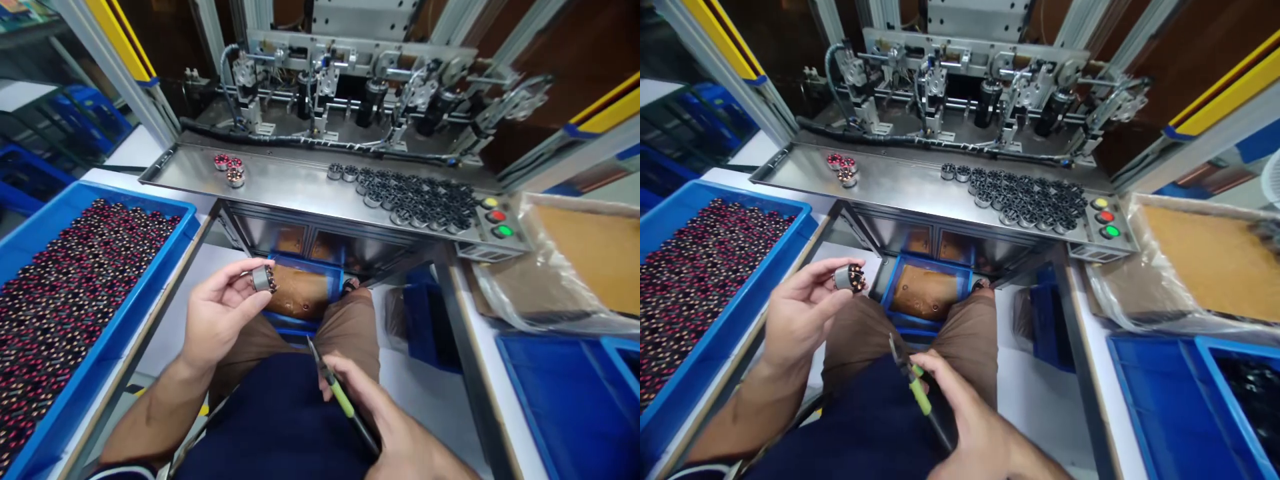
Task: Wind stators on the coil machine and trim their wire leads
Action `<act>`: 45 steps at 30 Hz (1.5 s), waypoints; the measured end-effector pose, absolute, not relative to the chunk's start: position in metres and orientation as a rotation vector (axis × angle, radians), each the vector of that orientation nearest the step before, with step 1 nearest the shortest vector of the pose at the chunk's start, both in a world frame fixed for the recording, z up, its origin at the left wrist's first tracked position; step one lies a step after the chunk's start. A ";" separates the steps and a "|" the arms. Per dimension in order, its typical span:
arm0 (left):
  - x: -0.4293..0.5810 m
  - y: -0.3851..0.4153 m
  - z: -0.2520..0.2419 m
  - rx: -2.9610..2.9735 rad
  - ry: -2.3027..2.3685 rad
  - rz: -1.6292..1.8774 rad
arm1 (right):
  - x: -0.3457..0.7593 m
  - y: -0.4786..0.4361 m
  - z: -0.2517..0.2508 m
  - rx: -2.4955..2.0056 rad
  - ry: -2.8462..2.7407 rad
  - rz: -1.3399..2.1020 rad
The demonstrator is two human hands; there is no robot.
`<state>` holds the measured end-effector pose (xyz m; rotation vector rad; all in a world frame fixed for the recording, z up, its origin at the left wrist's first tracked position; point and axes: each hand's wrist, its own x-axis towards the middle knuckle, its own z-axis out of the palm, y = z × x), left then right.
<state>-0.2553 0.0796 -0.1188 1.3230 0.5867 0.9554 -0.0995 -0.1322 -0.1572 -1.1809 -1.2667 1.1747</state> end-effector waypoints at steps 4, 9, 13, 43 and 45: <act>-0.255 0.072 -0.115 1.368 0.610 0.938 | -0.102 -0.130 -0.167 -1.259 -1.261 1.122; -0.252 0.061 -0.109 1.446 0.635 0.925 | -0.102 -0.103 -0.167 -1.261 -1.390 0.799; -0.253 0.054 -0.108 1.429 0.587 0.889 | -0.098 -0.088 -0.160 -1.191 -1.470 0.689; -0.254 0.056 -0.113 1.502 0.467 1.011 | -0.107 -0.081 -0.160 -1.148 -1.456 0.617; -0.254 0.055 -0.112 1.534 0.464 1.017 | -0.108 -0.080 -0.158 -1.138 -1.474 0.586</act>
